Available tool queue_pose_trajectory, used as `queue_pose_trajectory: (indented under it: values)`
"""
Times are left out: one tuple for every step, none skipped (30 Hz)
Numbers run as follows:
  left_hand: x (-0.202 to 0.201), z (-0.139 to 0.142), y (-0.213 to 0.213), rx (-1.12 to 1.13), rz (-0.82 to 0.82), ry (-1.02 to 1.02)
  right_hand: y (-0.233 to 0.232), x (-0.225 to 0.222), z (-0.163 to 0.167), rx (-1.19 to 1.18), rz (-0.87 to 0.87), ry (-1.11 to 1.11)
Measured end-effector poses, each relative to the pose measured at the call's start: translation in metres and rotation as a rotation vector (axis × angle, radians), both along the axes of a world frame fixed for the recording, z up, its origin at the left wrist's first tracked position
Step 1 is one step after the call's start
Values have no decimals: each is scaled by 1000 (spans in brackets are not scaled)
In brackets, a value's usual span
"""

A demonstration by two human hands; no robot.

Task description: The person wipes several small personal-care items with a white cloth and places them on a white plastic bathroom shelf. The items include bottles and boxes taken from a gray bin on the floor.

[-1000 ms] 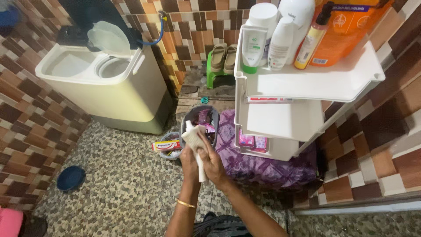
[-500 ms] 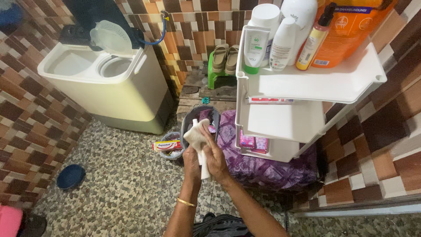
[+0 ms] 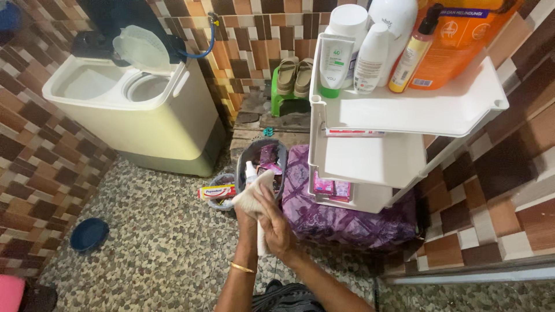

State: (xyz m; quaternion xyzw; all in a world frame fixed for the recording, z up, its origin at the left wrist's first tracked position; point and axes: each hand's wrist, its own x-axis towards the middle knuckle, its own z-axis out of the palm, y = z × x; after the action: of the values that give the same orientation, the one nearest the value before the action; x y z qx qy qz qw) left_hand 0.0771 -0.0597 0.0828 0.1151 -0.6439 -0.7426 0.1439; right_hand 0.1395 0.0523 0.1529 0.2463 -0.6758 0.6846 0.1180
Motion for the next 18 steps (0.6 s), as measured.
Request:
queue_pose_trajectory:
  values:
    - [2,-2,0,186,-19,50,0,2,-1,74,-62,73]
    - [3,-4,2,371,-37,98,1,3,-3,147,-124,144]
    - [6,-5,3,302,-57,106,1,-1,-4,72,-66,87]
    - [11,-3,5,232,-77,111,2,-9,-5,-4,-8,28]
    - [15,2,8,163,-98,117,4,-16,-6,-79,48,-30]
    - [18,8,11,213,-100,108,6,-23,-8,-69,23,-5]
    - [20,15,14,261,-103,104,8,-32,-10,-60,-2,26]
    - [20,22,17,310,-107,100,11,-40,-11,-51,-29,56]
    - [20,29,20,366,-114,77,14,-48,-13,-66,-24,-138]
    - [21,35,23,422,-120,51,17,-54,-15,-80,-18,-336]
    - [22,39,26,478,-126,24,19,-59,-16,-93,-8,-534]
    - [23,41,29,485,-127,14,20,-63,-17,-114,-31,-459]
    - [24,41,31,492,-127,4,20,-67,-18,-136,-52,-385]
    - [24,40,33,498,-128,-7,19,-68,-18,-157,-74,-310]
    - [24,37,33,474,-125,-1,19,-67,-18,-108,-89,-381]
    - [23,34,32,452,-124,6,17,-64,-18,-58,-107,-449]
    - [22,29,31,431,-123,12,15,-59,-17,-6,-126,-520]
    - [20,25,29,409,-114,38,15,-52,-15,40,-143,-305]
